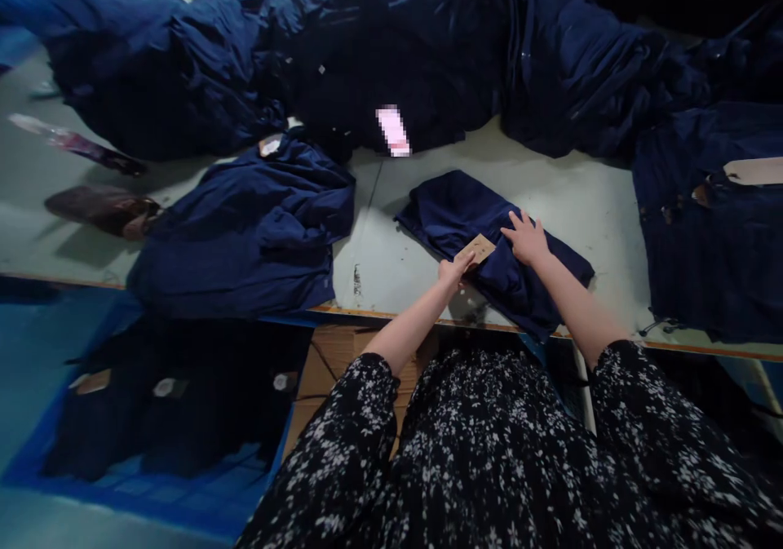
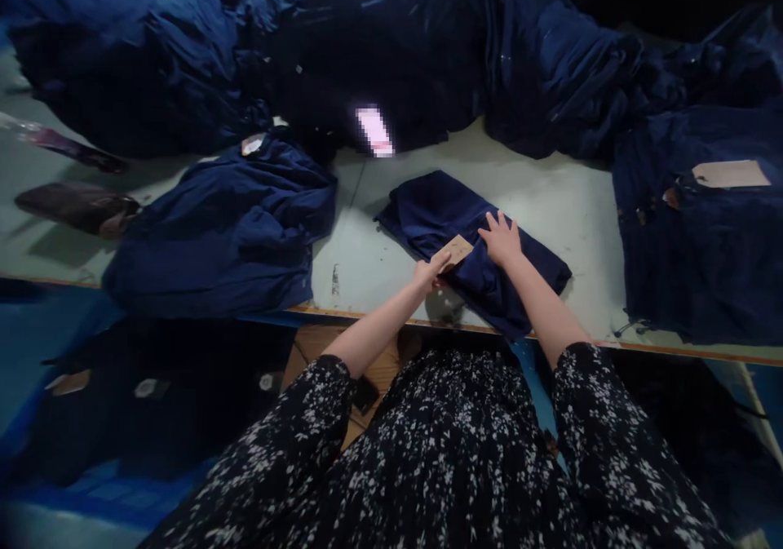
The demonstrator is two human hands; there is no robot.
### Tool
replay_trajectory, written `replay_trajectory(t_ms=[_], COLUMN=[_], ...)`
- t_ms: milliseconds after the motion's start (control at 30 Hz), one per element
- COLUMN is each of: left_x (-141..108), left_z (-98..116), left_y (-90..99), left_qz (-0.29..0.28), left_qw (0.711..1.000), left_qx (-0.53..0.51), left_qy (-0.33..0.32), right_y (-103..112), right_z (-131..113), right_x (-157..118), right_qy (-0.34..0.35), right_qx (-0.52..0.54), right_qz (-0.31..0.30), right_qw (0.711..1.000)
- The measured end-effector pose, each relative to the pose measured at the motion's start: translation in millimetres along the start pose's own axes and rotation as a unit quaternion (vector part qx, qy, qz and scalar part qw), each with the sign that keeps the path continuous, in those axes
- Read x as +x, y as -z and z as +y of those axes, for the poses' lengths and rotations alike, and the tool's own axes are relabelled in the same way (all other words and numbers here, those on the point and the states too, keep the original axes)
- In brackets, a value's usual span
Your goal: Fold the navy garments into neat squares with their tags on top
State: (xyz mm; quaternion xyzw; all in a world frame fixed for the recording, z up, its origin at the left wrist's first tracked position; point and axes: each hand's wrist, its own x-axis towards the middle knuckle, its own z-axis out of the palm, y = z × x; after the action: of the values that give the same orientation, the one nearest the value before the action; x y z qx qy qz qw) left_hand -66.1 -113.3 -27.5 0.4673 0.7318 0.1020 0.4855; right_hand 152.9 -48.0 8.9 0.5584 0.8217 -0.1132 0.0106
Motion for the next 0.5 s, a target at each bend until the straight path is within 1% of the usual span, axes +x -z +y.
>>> replay_trajectory(t_ms=[33,67,100,133,167,200,233,267,300,333,367,400,433,500], left_x=[-7,-12,-16,-19,-21,-21,-19,-15,-10,-4,3,10,15,21], left_z=[-3,-7,-11,-15,-18,-21,-21,-20,-17,-12,-6,0,5,9], left_y=[-2.7,-2.5,0.3,5.5,12.7,21.3,30.8,40.6,50.1,58.9,66.4,72.2,76.3,78.5], left_qz=[-0.019,-0.026,-0.023,-0.004,0.035,0.090,0.150,0.200,0.229,0.238,0.231,0.211,0.181,0.119], left_qw=[0.999,0.994,0.990,0.991,0.993,0.994,0.989,0.976,0.959,0.942,0.927,0.916,0.909,0.902], left_qx=[-0.036,-0.088,-0.116,-0.109,-0.080,-0.035,0.019,0.076,0.129,0.176,0.217,0.253,0.285,0.337], left_qy=[0.023,0.058,0.080,0.083,0.073,0.049,0.009,-0.044,-0.102,-0.157,-0.201,-0.231,-0.246,-0.241], right_y=[-5,-11,-18,-26,-34,-42,-50,-57,-65,-71,-77,-81,-83,-84], right_z=[-5,-10,-15,-20,-26,-33,-39,-46,-51,-55,-57,-55,-51,-35], right_x=[-10,-23,-37,-51,-67,-81,-95,-106,-116,-123,-128,-131,-132,-131], right_qy=[-0.010,-0.017,-0.025,-0.034,-0.048,-0.069,-0.091,-0.106,-0.109,-0.099,-0.079,-0.054,-0.030,-0.002], right_qx=[0.021,0.041,0.056,0.067,0.073,0.074,0.070,0.063,0.055,0.046,0.038,0.030,0.022,0.010], right_qz=[0.020,0.039,0.054,0.064,0.068,0.068,0.068,0.071,0.074,0.076,0.074,0.067,0.057,0.036], right_qw=[1.000,0.998,0.997,0.995,0.994,0.993,0.991,0.990,0.990,0.991,0.993,0.996,0.998,0.999])
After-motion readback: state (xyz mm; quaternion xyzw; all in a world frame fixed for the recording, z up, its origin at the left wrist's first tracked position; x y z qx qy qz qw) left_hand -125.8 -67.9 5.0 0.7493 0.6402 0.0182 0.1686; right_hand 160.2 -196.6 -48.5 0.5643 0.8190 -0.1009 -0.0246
